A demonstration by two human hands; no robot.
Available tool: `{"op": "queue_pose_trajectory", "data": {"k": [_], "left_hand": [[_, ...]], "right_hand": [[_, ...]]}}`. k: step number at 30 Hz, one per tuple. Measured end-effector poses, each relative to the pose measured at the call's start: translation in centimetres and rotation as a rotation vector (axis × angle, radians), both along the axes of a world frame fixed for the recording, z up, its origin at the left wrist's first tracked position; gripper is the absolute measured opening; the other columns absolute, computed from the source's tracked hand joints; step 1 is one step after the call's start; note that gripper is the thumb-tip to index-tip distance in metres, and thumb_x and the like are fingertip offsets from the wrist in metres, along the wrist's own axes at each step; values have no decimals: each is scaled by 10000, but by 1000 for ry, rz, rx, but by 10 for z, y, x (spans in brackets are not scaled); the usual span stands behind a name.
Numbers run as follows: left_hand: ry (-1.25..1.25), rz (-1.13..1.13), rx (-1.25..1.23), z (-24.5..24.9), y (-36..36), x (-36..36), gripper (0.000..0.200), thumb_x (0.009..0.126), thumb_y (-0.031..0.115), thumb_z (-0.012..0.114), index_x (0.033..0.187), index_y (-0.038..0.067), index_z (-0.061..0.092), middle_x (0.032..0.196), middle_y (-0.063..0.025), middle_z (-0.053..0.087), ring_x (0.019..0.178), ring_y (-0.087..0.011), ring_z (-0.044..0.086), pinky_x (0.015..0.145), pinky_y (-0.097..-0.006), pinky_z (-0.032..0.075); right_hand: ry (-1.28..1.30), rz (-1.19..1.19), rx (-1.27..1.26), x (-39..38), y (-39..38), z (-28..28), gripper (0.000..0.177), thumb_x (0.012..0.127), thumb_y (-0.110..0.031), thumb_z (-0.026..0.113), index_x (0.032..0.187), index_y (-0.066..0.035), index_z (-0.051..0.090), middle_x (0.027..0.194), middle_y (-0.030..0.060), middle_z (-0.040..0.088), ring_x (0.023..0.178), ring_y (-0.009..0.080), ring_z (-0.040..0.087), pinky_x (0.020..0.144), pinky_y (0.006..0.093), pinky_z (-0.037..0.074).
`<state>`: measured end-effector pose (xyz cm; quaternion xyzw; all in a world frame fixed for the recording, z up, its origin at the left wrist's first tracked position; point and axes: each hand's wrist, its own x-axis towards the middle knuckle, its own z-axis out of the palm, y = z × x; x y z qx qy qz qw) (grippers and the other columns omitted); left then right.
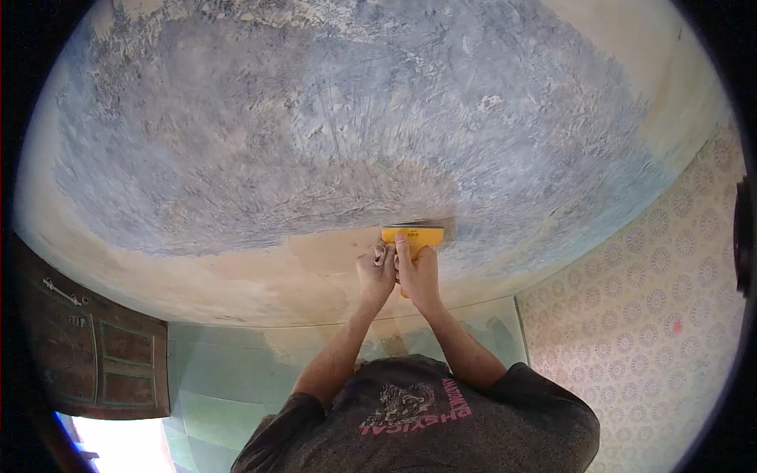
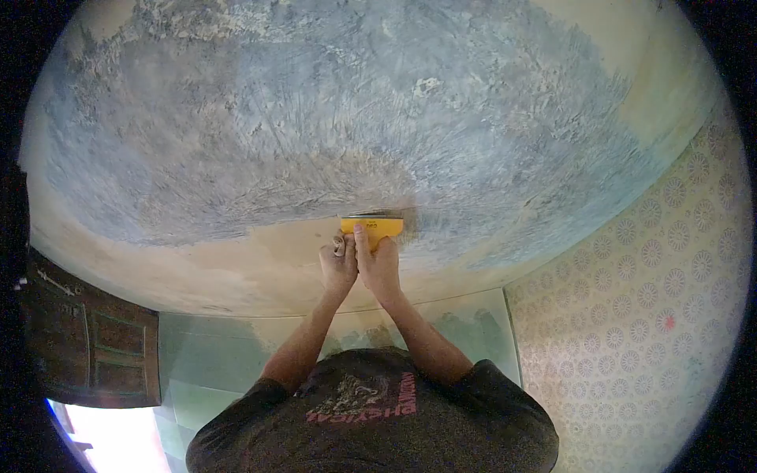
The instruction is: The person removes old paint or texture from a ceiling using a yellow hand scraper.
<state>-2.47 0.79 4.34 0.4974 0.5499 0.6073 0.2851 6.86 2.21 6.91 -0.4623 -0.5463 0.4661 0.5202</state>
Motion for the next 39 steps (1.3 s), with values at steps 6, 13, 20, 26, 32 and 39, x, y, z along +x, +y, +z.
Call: {"op": "queue_pose_trajectory", "data": {"k": [6,13,20,26,32,39], "left_hand": [[26,81,102,-24,7,4,204,1003,183,609,956,-12,644,599,-108,601,509,-163,612,477,-339,467],[-50,67,36,-13,1,2,217,1017,187,590,930,-6,639,602,-102,605,517,-156,623,472,-343,472],[-36,28,3,-17,2,-2,246,1022,211,582,933,-12,633,598,-93,618,521,-144,626,468,-334,467],[-30,52,-40,-3,-6,-1,290,1017,228,595,863,-14,628,571,-99,597,504,-143,601,472,-336,463],[-52,54,-65,-19,-3,1,301,1007,217,616,807,-8,623,550,-105,561,513,-130,561,484,-337,445],[19,17,-80,-23,1,3,253,990,167,626,806,-7,618,603,-123,599,505,-173,565,496,-357,446]], "right_hand": [[-26,-2,16,-3,-1,-3,485,1031,-410,575,690,-67,550,549,-62,450,443,39,407,381,242,300],[-48,-50,83,-7,-6,14,508,1024,-433,579,680,-59,573,556,-51,500,440,46,432,385,253,314],[-60,0,21,-5,-3,2,501,1024,-425,580,689,-53,586,554,-42,506,445,51,443,387,256,325],[17,20,-116,-5,-9,6,484,1029,-408,579,704,-50,591,557,-52,476,438,48,419,382,248,310],[40,20,-51,-3,-8,-1,480,1026,-416,582,695,-68,579,557,-59,462,435,41,405,376,244,285],[83,13,-131,7,-8,-9,472,1030,-421,574,710,-74,570,554,-65,450,426,36,380,383,238,273]]}}
